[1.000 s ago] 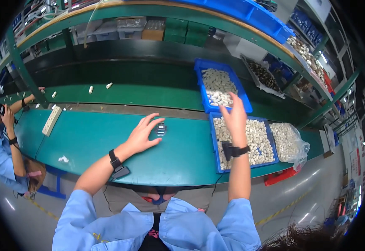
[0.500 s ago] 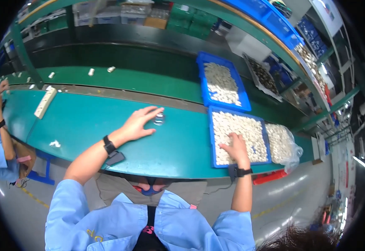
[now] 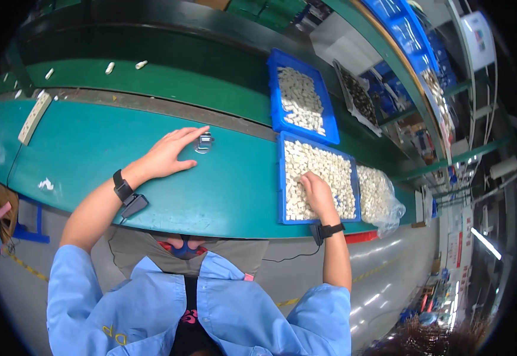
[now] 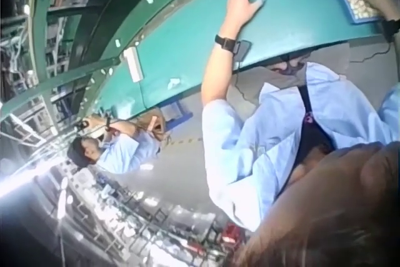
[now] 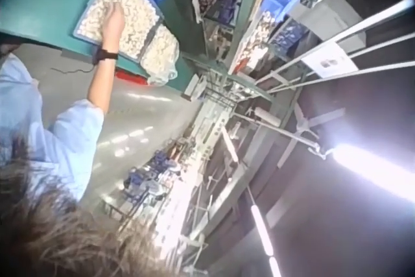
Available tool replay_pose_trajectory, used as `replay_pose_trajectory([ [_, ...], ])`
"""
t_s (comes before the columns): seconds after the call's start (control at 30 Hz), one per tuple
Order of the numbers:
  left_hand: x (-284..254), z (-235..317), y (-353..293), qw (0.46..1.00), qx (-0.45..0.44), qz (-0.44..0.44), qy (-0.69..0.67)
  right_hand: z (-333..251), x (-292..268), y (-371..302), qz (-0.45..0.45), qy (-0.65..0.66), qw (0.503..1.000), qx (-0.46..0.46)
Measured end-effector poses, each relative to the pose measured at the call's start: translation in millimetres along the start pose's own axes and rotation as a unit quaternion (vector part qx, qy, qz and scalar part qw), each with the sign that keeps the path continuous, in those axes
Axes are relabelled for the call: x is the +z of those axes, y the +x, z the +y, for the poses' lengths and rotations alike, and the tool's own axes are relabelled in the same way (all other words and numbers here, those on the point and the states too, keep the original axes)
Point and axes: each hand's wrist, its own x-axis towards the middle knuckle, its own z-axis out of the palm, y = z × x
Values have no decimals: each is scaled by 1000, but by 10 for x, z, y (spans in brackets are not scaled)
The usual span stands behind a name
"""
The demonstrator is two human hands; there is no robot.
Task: The person picks up a white plastic housing and a cap from the table, fits them together by hand, and sets the assembly down, repeating this process multiple times.
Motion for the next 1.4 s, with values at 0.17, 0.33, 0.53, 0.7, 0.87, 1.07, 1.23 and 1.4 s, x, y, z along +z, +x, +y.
replay_pose_trajectory([
  [0.17,-41,-149,-211,999,-7,10,34,-898,111,157,81,35,995,-36],
  [0.33,-25,-286,-216,999,24,21,-26,-2192,765,292,18,7,994,-108],
  [0.53,-507,-338,-100,988,-24,41,-148,-2331,1010,639,28,24,997,-75],
  [0.7,-792,-677,139,986,-60,63,-144,-1936,788,464,1,90,990,-107],
  [0.87,-1034,-1580,756,955,-105,226,159,-1526,544,442,-74,160,981,-82],
  [1.07,-1116,-2088,1553,927,-181,167,281,-1134,843,801,11,203,979,-29],
  [1.23,-1087,-2062,1521,961,-114,190,163,-1117,890,871,-21,235,972,-20],
  [1.4,-723,-951,968,961,-86,222,-139,-1128,862,899,63,276,959,-18],
])
